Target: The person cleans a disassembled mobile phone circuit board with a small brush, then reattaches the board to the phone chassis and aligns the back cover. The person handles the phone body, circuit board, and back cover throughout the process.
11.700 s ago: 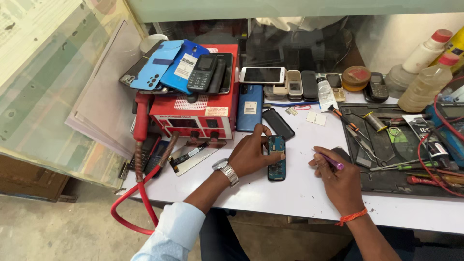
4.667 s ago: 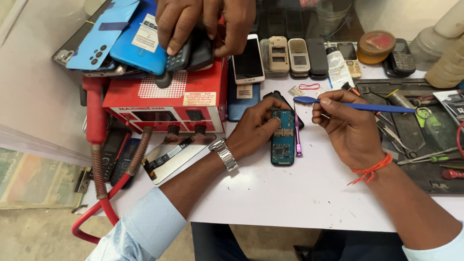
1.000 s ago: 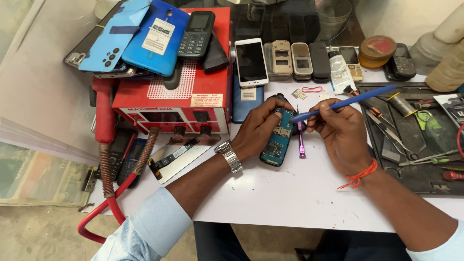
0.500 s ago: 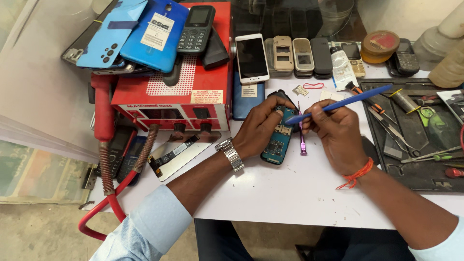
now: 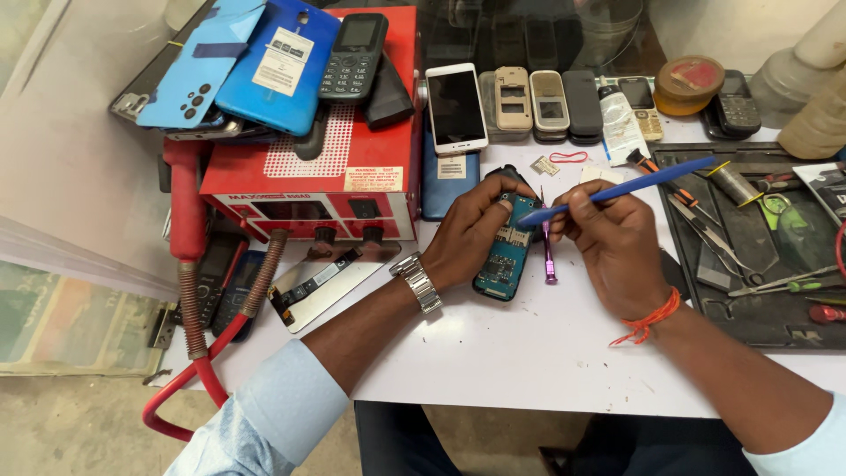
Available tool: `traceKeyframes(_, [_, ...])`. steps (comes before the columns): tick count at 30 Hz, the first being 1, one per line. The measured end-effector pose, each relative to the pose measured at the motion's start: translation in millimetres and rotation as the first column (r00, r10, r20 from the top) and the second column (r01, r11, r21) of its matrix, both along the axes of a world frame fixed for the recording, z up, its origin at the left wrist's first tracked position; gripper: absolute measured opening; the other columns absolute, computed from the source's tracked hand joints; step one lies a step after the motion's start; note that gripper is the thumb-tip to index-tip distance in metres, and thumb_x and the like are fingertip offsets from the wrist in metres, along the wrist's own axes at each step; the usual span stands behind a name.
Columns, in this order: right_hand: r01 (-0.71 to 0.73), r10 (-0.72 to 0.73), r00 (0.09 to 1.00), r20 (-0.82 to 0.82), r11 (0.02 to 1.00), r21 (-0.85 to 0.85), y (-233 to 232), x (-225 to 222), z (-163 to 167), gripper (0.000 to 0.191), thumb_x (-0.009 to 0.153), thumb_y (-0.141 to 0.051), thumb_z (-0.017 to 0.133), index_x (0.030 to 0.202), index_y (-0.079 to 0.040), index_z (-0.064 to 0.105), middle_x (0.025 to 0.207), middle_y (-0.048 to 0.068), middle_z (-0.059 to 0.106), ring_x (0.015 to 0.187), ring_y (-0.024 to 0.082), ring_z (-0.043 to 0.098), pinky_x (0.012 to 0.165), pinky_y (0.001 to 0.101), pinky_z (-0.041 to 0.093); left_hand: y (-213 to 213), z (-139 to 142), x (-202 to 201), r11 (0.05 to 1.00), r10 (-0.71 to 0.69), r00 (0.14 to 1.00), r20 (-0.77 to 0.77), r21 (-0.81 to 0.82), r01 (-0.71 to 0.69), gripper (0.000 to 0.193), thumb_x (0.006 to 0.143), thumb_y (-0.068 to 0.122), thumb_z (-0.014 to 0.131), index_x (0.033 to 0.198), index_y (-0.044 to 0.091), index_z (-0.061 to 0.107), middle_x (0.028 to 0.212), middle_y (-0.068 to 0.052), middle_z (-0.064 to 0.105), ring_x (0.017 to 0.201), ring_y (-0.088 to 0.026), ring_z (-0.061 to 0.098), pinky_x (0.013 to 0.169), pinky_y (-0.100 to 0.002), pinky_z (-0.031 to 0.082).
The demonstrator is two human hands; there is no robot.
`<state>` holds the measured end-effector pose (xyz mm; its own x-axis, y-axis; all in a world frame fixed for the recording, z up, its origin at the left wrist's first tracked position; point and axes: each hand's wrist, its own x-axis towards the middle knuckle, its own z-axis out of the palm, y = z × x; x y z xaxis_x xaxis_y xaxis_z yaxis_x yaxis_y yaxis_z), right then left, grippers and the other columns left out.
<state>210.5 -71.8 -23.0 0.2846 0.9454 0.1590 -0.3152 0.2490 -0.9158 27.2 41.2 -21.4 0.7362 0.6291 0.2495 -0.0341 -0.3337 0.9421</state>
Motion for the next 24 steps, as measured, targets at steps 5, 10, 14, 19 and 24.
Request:
traceKeyframes(5, [-0.01, 0.01, 0.999, 0.039, 1.0, -0.003, 0.0, -0.5, -0.5, 0.018, 0.108, -0.015, 0.059, 0.106, 0.003, 0.063, 0.095, 0.011, 0.066, 0.087, 0.019, 0.064, 0.082, 0.0333, 0.055, -0.3, -1.3, 0.6, 0.998, -0.036, 0.998, 0.058, -0.055, 0.039, 0.031, 0.099, 0.013, 0.041, 0.118, 0.005, 0.064, 0.092, -0.003, 0.069, 0.077, -0.006, 0.064, 0.072, -0.026, 0.055])
traceKeyframes(10, [0.035, -0.03, 0.997, -0.069, 0.997, 0.074, -2.4, 3.6, 1.2, 0.017, 0.108, -0.015, 0.061, 0.106, 0.002, 0.064, 0.095, 0.011, 0.066, 0.087, 0.019, 0.065, 0.082, 0.0338, 0.055, -0.3, 2.1, 0.5, 0.998, -0.025, 0.999, 0.037, -0.056, 0.027, 0.03, 0.1, 0.012, 0.04, 0.12, 0.005, 0.062, 0.086, -0.002, 0.066, 0.071, -0.005, 0.059, 0.065, -0.026, 0.051])
traceKeyframes(14, [0.118, -0.106, 0.99, -0.092, 0.983, 0.14, -1.6, 8.2, 3.5, 0.017, 0.111, -0.015, 0.062, 0.106, 0.001, 0.063, 0.095, 0.01, 0.065, 0.087, 0.019, 0.065, 0.081, 0.0342, 0.055, -2.8, 4.1, -1.4, 0.995, -0.031, 0.997, 0.064, -0.088, 0.037, 0.028, 0.101, 0.011, 0.039, 0.119, 0.006, 0.061, 0.089, -0.001, 0.068, 0.073, -0.004, 0.062, 0.066, -0.025, 0.053])
traceKeyframes(19, [0.111, -0.103, 0.992, -0.074, 0.988, 0.105, -1.6, 7.5, 4.3, 0.017, 0.109, -0.014, 0.062, 0.104, 0.002, 0.064, 0.094, 0.011, 0.065, 0.085, 0.019, 0.065, 0.078, 0.0336, 0.055, -3.9, 4.4, -1.8, 0.999, -0.022, 0.997, 0.079, -0.043, 0.025, 0.029, 0.101, 0.012, 0.039, 0.121, 0.006, 0.06, 0.091, -0.003, 0.069, 0.077, -0.006, 0.063, 0.069, -0.026, 0.054])
traceKeyframes(24, [0.108, -0.102, 0.992, -0.071, 0.989, 0.098, -1.1, 6.4, 5.4, 0.015, 0.108, -0.013, 0.062, 0.104, 0.001, 0.063, 0.096, 0.011, 0.066, 0.085, 0.02, 0.065, 0.077, 0.0338, 0.055, -2.4, 3.7, -1.0, 0.999, -0.01, 0.996, 0.092, -0.035, 0.013, 0.03, 0.098, 0.013, 0.039, 0.121, 0.006, 0.058, 0.095, -0.006, 0.071, 0.084, -0.009, 0.07, 0.074, -0.028, 0.059])
